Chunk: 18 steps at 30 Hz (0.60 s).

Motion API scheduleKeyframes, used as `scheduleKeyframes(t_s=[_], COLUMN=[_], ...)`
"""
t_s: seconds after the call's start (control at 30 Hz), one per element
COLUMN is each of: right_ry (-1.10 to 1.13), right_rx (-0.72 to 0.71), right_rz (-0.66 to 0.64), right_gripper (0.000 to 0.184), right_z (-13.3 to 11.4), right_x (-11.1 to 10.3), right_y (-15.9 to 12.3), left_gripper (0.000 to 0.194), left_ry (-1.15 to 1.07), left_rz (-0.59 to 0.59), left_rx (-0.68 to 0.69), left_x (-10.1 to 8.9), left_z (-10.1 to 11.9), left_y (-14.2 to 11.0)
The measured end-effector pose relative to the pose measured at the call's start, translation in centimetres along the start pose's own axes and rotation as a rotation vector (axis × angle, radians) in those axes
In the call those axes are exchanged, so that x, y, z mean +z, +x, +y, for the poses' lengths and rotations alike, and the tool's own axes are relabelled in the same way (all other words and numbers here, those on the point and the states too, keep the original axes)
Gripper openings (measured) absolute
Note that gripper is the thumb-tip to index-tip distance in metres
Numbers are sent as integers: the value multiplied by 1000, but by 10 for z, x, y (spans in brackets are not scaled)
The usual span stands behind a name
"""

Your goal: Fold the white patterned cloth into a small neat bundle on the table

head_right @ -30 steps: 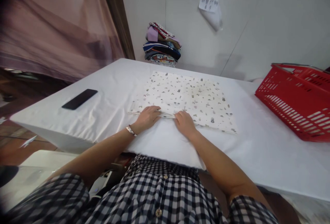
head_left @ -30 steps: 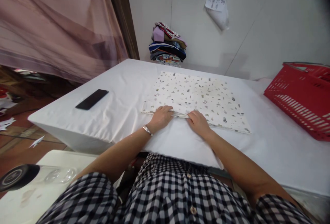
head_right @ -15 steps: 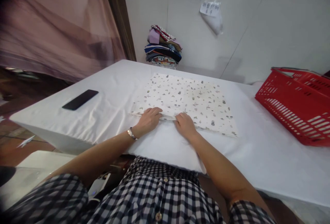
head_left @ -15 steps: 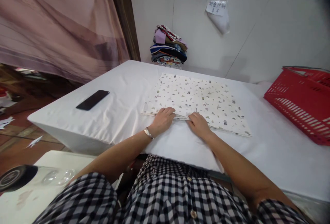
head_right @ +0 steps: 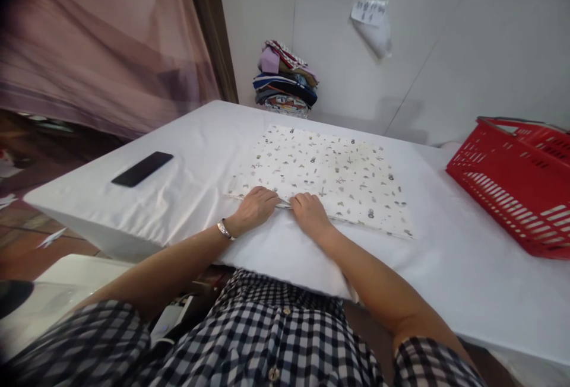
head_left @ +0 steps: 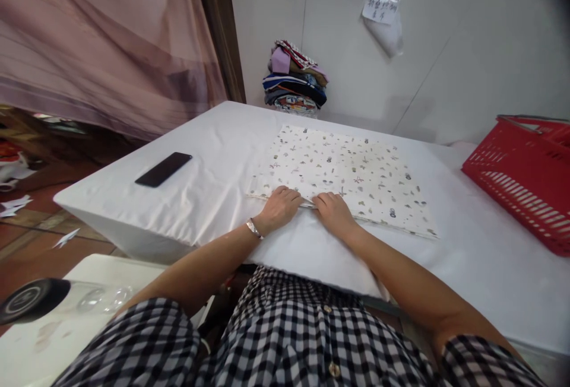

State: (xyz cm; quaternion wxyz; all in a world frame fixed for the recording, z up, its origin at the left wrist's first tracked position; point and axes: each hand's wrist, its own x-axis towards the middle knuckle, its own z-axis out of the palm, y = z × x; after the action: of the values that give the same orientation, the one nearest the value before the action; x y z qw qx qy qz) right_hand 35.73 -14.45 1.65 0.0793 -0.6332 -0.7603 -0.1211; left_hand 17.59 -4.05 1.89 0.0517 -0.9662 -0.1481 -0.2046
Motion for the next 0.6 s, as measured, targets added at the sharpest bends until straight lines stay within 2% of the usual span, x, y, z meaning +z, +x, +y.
scheduleKeyframes(t_s=[0.33, 0.6], right_ry=[-16, 4], right_rx=[15, 39], right_rz=[-18, -83], right_gripper=[16, 19], right_z=[-15, -21], right_x=[1, 3], right_y=[13, 23], left_gripper=[20, 19], left_ry=[-29, -64], left_rz=[31, -3], left_rx=[-38, -117], left_x=[-4, -1], left_z=[2, 1], left_y=[1, -1])
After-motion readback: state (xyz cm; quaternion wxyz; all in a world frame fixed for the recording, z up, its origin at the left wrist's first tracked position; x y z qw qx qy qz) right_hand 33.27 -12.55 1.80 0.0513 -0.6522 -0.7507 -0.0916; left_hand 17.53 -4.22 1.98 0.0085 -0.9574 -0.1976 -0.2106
